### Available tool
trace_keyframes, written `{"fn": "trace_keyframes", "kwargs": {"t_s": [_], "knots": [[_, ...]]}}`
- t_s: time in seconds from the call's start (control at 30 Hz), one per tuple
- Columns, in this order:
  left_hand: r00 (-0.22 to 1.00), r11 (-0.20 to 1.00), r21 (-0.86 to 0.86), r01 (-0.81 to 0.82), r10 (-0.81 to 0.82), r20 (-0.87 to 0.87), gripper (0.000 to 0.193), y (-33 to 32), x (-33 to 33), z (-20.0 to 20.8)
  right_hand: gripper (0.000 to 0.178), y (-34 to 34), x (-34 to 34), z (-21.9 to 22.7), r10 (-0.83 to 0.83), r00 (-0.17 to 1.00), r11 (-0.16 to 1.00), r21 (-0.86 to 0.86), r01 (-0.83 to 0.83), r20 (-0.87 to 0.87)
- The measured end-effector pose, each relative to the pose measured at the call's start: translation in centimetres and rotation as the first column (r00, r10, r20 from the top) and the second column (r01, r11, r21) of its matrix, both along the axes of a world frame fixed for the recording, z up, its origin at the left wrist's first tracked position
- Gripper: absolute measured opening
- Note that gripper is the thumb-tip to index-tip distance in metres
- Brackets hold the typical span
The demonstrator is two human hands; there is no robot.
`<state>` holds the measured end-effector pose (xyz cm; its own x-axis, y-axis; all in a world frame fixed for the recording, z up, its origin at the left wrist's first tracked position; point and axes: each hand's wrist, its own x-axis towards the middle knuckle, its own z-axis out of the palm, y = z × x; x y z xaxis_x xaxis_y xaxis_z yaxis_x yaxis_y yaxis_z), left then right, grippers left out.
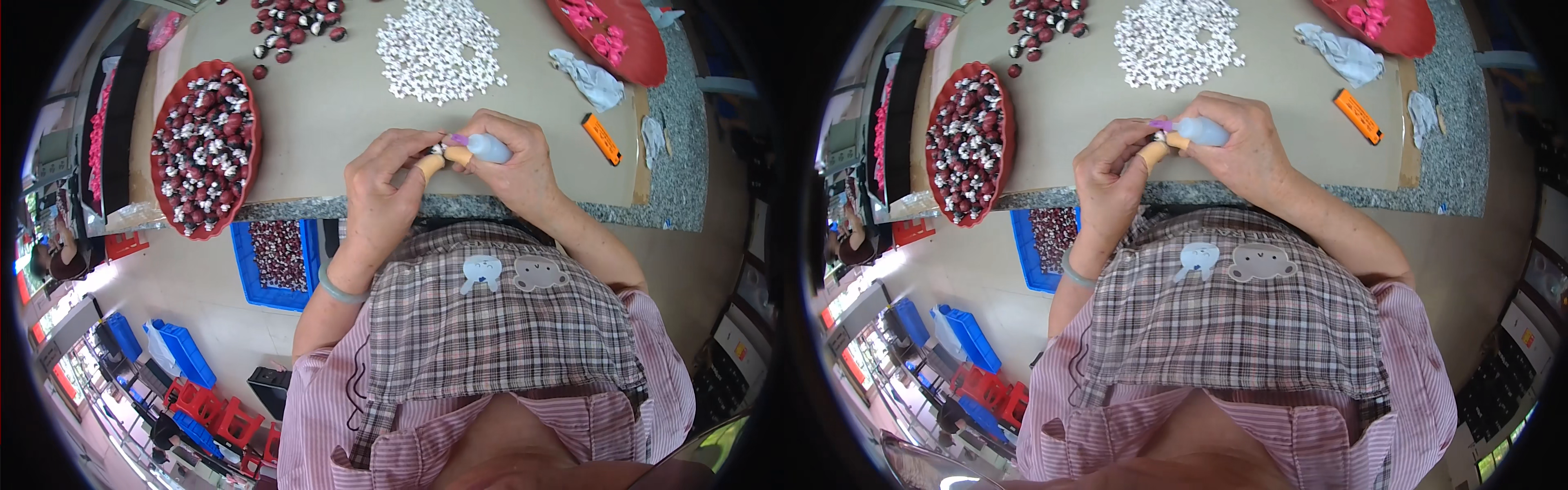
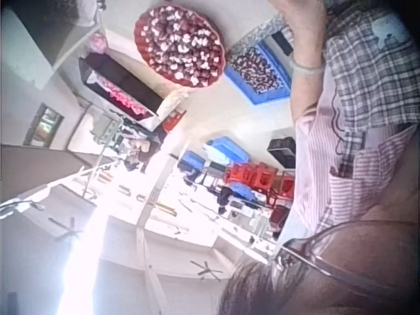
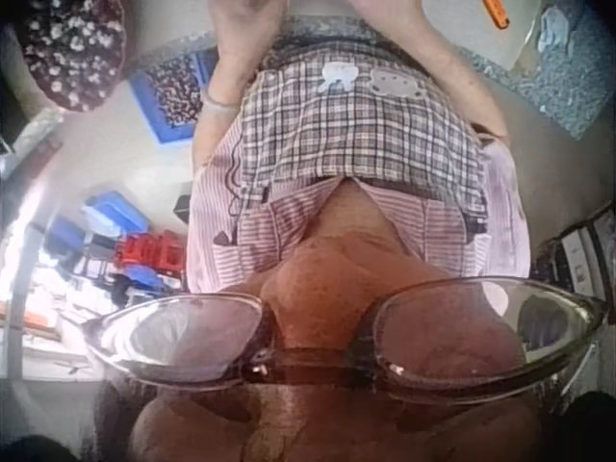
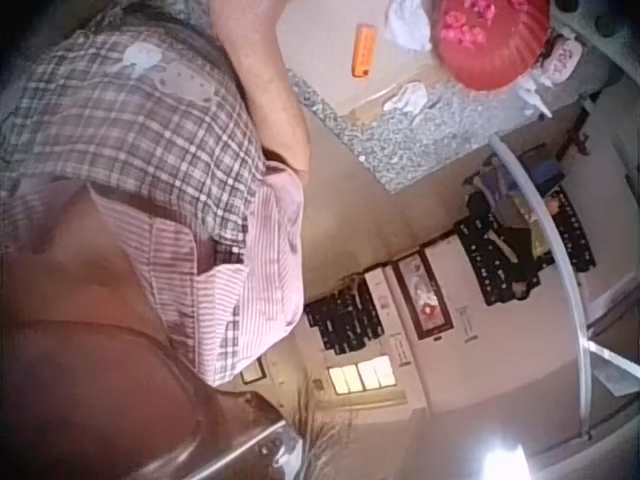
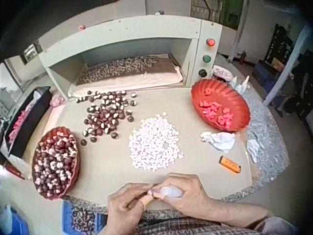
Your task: Glue small white decorative pieces onto small brown and black figurines at a factory workstation.
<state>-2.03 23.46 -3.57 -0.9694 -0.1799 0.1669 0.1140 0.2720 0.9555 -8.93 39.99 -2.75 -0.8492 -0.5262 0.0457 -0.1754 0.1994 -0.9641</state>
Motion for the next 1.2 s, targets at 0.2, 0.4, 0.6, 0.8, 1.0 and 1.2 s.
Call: {"fn": "trace_keyframes", "kwargs": {"t_s": [0.2,0.4,0.6,0.8,1.0,1.2], "knots": [[0.990,0.844,0.531,-0.068,-0.010,0.143,0.024,-2.9,-3.1,1.1,0.020,0.1,-1.5,1.3,0.009,1.000,0.986,-0.165,-0.010,-0.010],[0.958,0.801,-0.526,-0.287,0.248,-0.144,0.028,-8.2,-9.0,1.2,0.019,1.5,-1.8,0.8,0.046,0.997,0.987,-0.157,-0.035,0.066],[0.942,0.598,-0.730,-0.331,0.166,-0.291,0.026,-8.9,-11.6,-1.4,0.018,2.1,-1.9,0.6,0.056,0.998,0.993,-0.102,-0.055,-0.001],[0.987,0.973,0.224,-0.048,0.012,0.159,0.029,-7.5,-8.6,0.7,0.031,2.8,-2.9,1.0,0.003,0.990,0.993,-0.119,0.014,0.143],[0.971,0.475,0.879,-0.035,-0.192,0.143,0.022,-4.6,-4.6,0.9,0.033,4.0,-3.8,1.2,0.108,0.948,0.948,-0.317,-0.009,0.299],[0.946,0.281,0.959,0.036,-0.318,0.058,0.030,-3.3,-3.0,0.0,0.030,3.8,-3.7,1.8,0.028,0.982,0.963,-0.267,0.024,0.188]]}}
